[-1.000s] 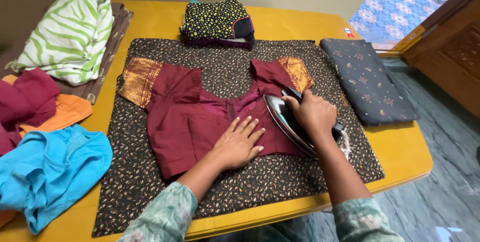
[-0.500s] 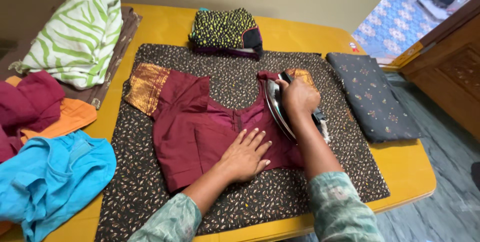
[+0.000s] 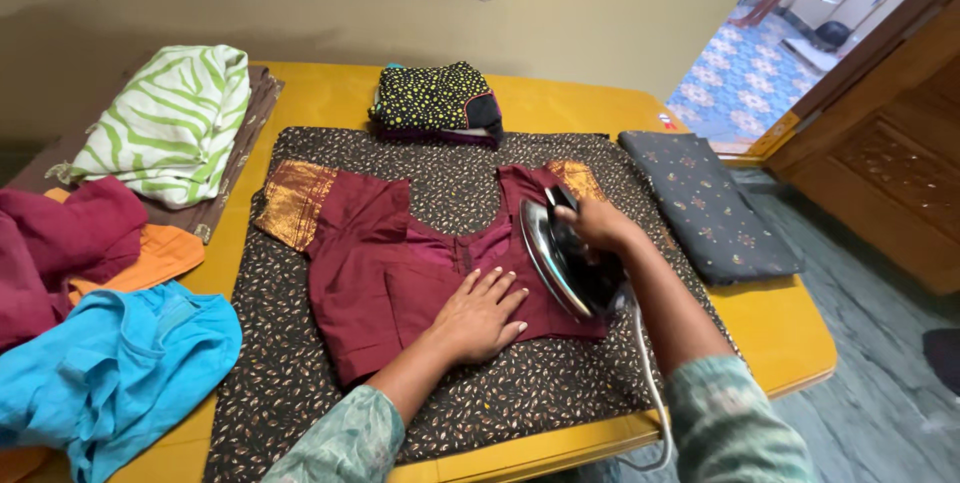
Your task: The person irons a dark patterned garment, folds it, and places it on a stack. Then they unfold a maroon blouse, smooth it out, and iron it on a yellow table with a patterned mat. Other folded clothes are visible nearby.
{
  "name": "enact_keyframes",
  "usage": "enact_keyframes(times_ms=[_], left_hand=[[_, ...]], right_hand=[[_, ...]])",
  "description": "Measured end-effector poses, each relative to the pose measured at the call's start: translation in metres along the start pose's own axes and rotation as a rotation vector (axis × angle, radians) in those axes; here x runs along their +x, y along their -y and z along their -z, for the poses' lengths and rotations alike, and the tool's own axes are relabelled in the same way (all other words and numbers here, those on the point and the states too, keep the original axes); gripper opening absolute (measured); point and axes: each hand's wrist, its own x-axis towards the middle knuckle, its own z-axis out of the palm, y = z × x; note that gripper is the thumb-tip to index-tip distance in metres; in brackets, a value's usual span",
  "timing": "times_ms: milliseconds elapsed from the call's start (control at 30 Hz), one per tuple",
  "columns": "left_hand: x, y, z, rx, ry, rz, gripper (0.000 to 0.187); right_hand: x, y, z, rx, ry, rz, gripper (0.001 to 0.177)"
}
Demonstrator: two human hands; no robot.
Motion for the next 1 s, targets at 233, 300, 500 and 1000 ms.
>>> enact_keyframes(times_ms=[233, 300, 500, 1000], left_hand=[[0.002, 0.001, 0.000, 0.002, 0.015, 0.009, 0.064], [0.001, 0.000, -0.001, -0.003, 0.005, 0.009, 0.064], [0.000, -0.001, 0.004, -0.025, 0.010, 0.010, 0.064], [-0.001, -0.004, 0.004, -0.005, 0.000, 0.000, 0.063]], right_hand=[[-0.089, 0.011, 0.003, -0.059, -0.101, -0.181, 0.053], [-0.093, 0.020, 0.001, -0.124, -0.164, -0.186, 0.053], [-0.065, 0.050, 0.004, -0.136, -0.231, -0.189, 0.053], [0.036, 0.076, 0.000, -0.099, -0.357, -0.079, 0.050]])
